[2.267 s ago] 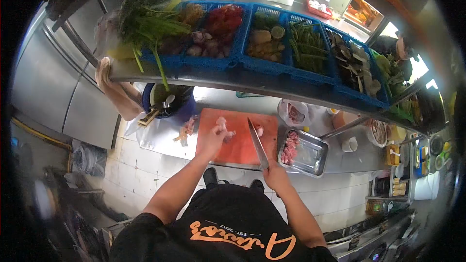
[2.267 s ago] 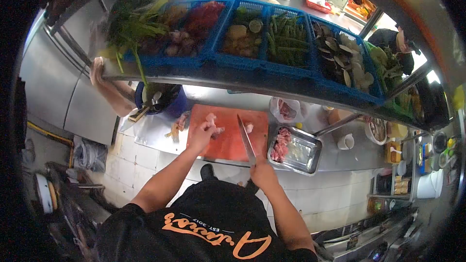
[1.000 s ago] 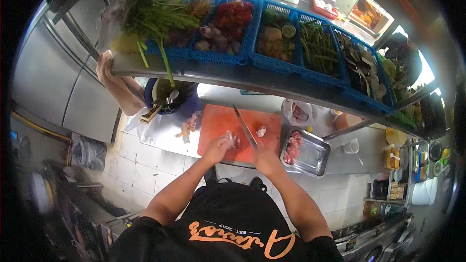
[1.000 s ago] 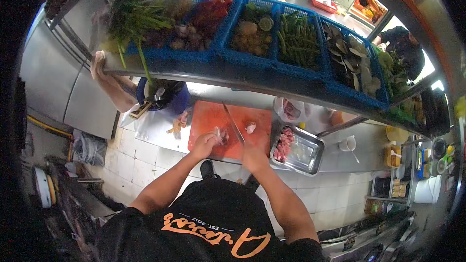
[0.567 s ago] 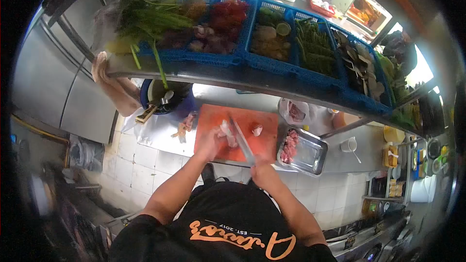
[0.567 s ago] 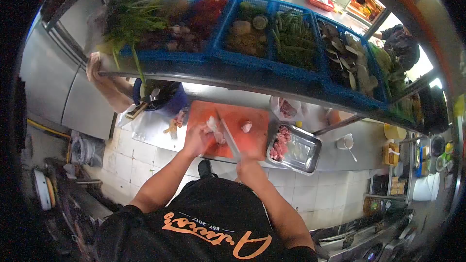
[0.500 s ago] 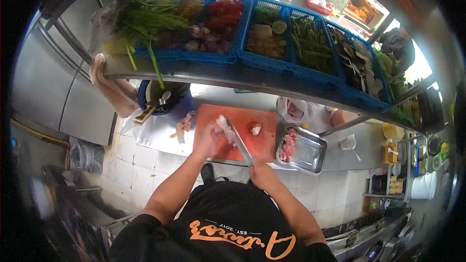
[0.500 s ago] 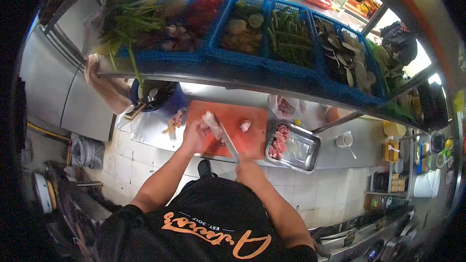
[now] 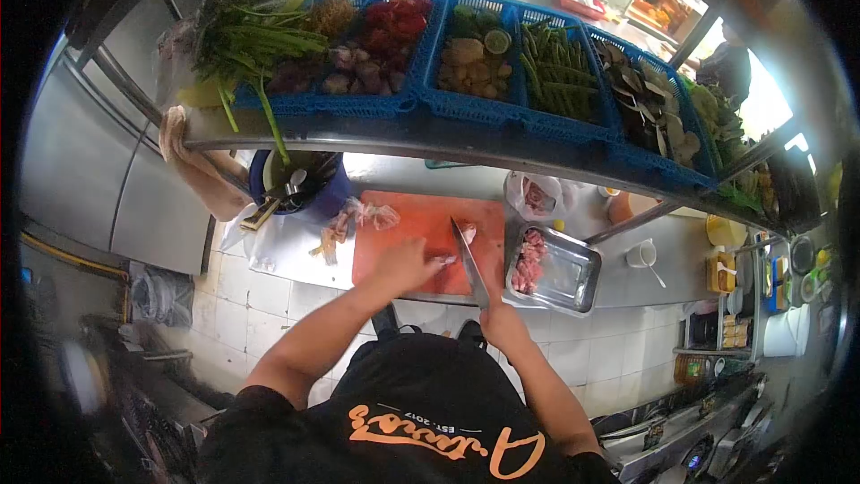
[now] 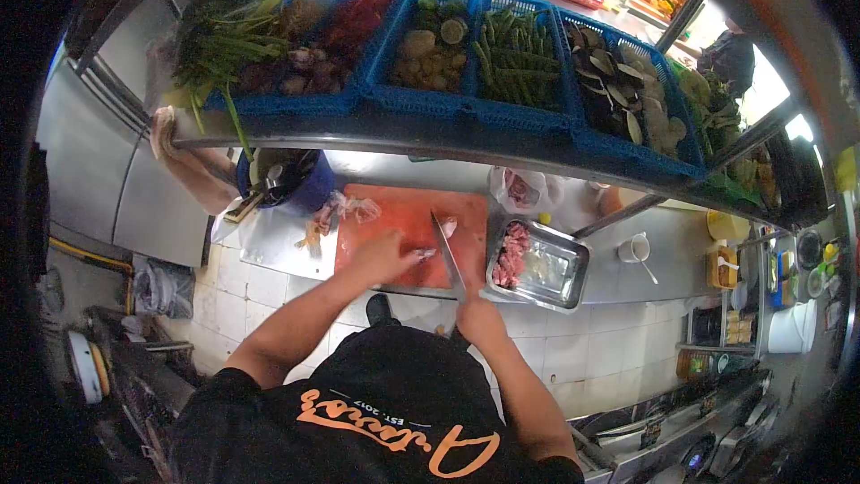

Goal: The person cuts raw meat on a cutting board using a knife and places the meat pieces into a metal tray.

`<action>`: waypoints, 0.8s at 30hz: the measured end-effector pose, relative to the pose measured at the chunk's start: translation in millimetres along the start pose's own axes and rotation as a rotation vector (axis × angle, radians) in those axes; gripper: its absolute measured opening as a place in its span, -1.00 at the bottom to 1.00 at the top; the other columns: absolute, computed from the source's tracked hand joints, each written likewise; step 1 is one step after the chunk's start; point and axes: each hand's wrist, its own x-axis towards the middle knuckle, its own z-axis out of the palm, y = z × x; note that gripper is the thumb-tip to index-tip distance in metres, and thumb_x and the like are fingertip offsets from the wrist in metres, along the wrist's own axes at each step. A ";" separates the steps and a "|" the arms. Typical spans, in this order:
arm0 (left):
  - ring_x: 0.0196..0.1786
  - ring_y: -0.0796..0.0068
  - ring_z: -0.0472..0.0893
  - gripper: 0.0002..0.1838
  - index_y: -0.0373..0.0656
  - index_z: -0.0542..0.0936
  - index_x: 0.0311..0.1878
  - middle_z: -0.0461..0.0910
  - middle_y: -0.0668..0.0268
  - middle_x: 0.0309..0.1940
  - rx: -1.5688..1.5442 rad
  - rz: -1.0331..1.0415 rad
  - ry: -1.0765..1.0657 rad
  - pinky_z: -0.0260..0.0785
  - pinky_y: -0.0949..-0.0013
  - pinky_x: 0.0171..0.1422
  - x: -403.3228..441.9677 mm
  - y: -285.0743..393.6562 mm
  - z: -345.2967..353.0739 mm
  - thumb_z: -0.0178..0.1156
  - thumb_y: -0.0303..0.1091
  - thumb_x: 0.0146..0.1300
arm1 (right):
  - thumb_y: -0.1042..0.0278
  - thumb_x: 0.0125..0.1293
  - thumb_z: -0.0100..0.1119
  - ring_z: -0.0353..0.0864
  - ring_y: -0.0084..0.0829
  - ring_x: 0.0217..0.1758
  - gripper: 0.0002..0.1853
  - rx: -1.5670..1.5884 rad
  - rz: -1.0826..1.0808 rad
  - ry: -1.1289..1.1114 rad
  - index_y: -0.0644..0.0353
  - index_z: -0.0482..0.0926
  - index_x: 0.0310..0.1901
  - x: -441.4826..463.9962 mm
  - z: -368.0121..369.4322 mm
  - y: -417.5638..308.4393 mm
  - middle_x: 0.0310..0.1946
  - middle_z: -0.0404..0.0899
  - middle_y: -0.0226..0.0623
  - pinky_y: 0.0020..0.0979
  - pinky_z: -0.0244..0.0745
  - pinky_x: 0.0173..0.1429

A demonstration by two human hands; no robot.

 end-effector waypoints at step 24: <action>-0.02 0.00 0.54 -0.75 -0.23 0.52 -0.11 0.49 0.07 -0.16 -0.415 0.450 0.237 0.46 0.10 0.10 8.0 -11.0 65.0 0.25 -0.39 0.16 | 0.43 0.30 0.03 0.71 0.21 -0.32 -0.58 -0.283 -0.089 -0.158 0.49 0.30 0.13 -20.1 -59.9 -59.9 -0.41 0.67 0.19 0.17 0.57 -0.21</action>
